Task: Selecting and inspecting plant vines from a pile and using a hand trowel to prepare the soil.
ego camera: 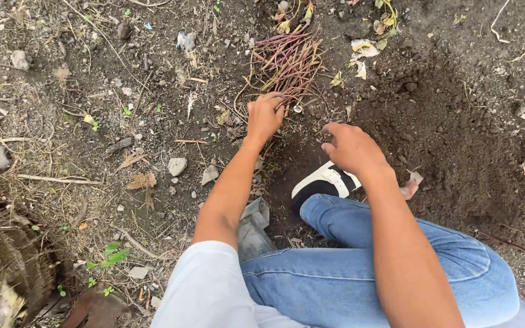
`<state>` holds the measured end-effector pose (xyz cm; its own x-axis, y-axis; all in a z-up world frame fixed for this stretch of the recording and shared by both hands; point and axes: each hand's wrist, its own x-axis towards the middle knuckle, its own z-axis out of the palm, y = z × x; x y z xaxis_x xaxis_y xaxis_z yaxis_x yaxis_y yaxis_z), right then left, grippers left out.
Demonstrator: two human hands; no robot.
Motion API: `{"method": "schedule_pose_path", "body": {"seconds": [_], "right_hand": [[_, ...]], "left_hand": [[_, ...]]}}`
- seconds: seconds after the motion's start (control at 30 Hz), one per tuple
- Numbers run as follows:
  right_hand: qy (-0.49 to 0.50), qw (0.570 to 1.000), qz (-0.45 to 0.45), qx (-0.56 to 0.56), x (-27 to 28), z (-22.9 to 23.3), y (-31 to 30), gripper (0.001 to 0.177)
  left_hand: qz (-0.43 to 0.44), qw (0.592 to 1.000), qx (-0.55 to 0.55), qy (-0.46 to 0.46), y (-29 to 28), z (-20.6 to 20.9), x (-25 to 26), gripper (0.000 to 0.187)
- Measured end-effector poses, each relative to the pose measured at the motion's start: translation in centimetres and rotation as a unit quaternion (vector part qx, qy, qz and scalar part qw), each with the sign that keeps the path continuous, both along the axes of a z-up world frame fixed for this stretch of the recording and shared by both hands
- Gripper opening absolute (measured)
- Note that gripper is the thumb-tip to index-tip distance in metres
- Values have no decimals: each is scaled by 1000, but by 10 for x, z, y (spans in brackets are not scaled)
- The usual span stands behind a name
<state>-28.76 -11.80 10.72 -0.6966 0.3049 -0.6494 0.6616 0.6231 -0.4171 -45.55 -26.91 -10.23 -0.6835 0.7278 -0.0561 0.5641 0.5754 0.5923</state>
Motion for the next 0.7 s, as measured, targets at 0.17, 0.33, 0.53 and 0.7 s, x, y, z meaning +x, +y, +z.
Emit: {"method": "schedule_pose_path", "body": {"seconds": [0.17,0.33,0.53,0.7], "right_hand": [[32,999,-14,8,4,-7,2,46],[65,997,-27,14,2,-5,1,42],[126,990,-66,15,2,-8,-2,35],[149,984,-99,-11,0,-14,2,31]], "left_hand": [[152,958,141,-196,0,29,-4,16],[206,879,259,-344,1,32,-4,18],[221,798,328,-455,3,77,16,37],[193,736,389,-520,15,89,30,39]]}}
